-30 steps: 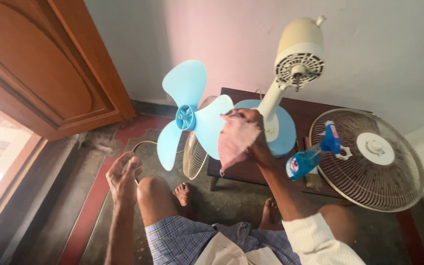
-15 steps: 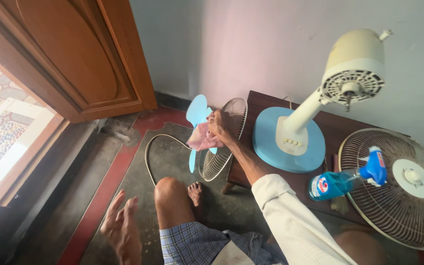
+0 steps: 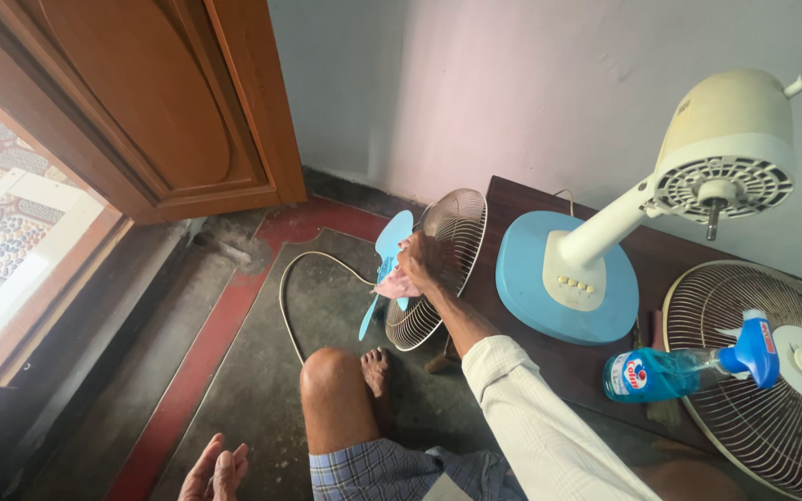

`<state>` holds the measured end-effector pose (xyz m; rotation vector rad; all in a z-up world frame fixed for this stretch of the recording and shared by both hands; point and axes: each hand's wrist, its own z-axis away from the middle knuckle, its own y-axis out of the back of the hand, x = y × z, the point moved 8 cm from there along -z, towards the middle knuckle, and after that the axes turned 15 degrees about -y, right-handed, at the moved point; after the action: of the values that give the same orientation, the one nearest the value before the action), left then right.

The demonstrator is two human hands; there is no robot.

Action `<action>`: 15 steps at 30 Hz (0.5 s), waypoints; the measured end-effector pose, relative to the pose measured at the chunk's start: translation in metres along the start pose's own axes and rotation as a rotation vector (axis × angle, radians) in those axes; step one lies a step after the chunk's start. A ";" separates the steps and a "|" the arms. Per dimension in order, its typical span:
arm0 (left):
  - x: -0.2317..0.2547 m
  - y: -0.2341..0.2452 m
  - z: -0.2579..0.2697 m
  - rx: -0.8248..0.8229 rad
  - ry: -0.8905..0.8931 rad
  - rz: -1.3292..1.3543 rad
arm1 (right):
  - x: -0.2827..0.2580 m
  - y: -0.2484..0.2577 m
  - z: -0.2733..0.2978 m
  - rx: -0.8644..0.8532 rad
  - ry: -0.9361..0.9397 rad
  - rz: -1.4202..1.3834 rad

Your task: The person cleans a detached light blue fan blade by wiping it with a pink cloth and spraying it with a blue cleaning solution. The person wipes each blade and the central hub, then places the blade on the floor and briefly handles a small white plastic piece.

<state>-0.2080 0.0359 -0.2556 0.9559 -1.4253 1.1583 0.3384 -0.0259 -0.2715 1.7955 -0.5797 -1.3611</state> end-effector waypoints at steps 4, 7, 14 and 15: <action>0.010 -0.012 -0.008 -0.031 0.060 -0.027 | -0.006 -0.002 -0.002 0.020 -0.012 0.092; 0.013 -0.014 -0.007 -0.029 0.097 -0.017 | -0.004 -0.005 -0.004 -0.042 -0.070 0.106; 0.008 -0.012 0.005 -0.022 0.089 -0.023 | -0.001 -0.011 -0.012 -0.131 -0.143 0.074; 0.006 -0.011 0.006 -0.003 0.080 -0.026 | 0.000 -0.012 -0.014 -0.142 -0.154 0.061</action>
<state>-0.1998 0.0274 -0.2480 0.9135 -1.3465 1.1625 0.3507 -0.0142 -0.2794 1.5578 -0.5992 -1.4698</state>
